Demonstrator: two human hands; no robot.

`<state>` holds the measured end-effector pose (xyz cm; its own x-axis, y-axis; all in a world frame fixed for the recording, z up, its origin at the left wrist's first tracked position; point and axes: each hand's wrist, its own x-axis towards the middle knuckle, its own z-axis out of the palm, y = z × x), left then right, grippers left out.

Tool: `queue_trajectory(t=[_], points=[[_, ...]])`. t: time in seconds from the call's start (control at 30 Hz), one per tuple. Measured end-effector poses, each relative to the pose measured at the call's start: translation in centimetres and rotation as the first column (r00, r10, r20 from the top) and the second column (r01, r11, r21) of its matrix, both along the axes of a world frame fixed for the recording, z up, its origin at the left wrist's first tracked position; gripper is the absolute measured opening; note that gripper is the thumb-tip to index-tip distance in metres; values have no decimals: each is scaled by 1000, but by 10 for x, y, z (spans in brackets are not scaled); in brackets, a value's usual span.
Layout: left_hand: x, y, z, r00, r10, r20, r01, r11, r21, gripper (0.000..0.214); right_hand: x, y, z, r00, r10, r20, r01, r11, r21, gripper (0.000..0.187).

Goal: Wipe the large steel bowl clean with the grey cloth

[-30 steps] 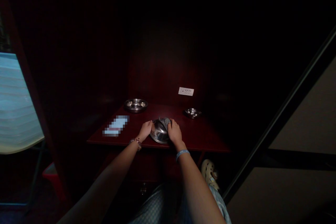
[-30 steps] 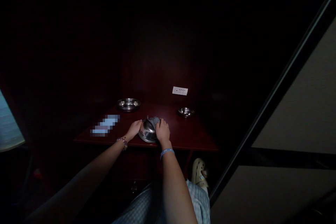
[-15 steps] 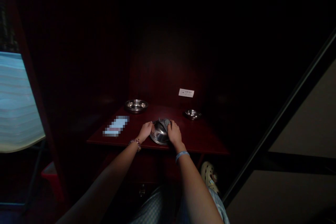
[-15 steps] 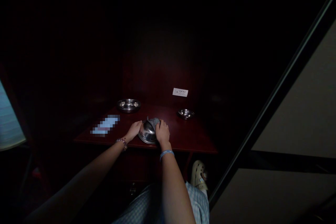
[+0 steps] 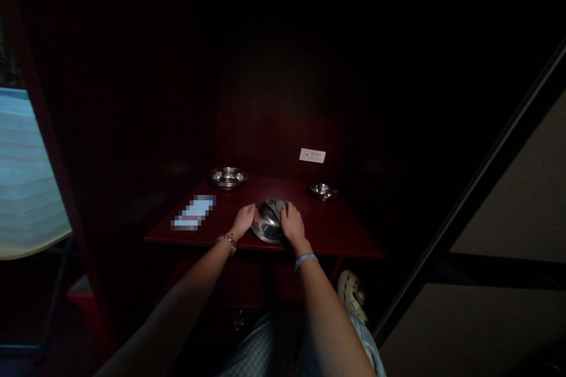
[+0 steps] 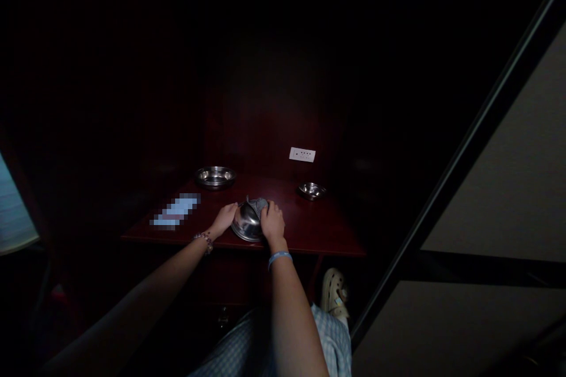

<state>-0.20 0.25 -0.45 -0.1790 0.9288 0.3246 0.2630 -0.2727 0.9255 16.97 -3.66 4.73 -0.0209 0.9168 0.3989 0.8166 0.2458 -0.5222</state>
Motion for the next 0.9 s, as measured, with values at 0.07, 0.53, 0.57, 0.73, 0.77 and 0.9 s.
queue_trajectory(t=[0.07,0.53,0.57,0.73,0.77,0.9], points=[[-1,1,-1,1000,-7,2,7,1000,0,37,0,0,0,1000,-2,4,2,1000,-7,38],[0,1,-1,1000,-3,-12,4,1000,15,37,0,1,-1,1000,-5,7,5,1000,-1,38],[0,1,-1,1000,0,-14,1,1000,16,37,0,0,0,1000,-8,7,8,1000,-3,38],[0,-1,2,1000,10,-22,-9,1000,5,37,-1,-1,1,1000,-6,13,6,1000,-19,38],[0,-1,2,1000,7,-17,-7,1000,6,36,-1,-1,1,1000,-5,14,6,1000,-22,38],[0,-2,3,1000,-5,-14,5,1000,6,36,-1,-1,1,1000,-7,15,7,1000,-21,38]])
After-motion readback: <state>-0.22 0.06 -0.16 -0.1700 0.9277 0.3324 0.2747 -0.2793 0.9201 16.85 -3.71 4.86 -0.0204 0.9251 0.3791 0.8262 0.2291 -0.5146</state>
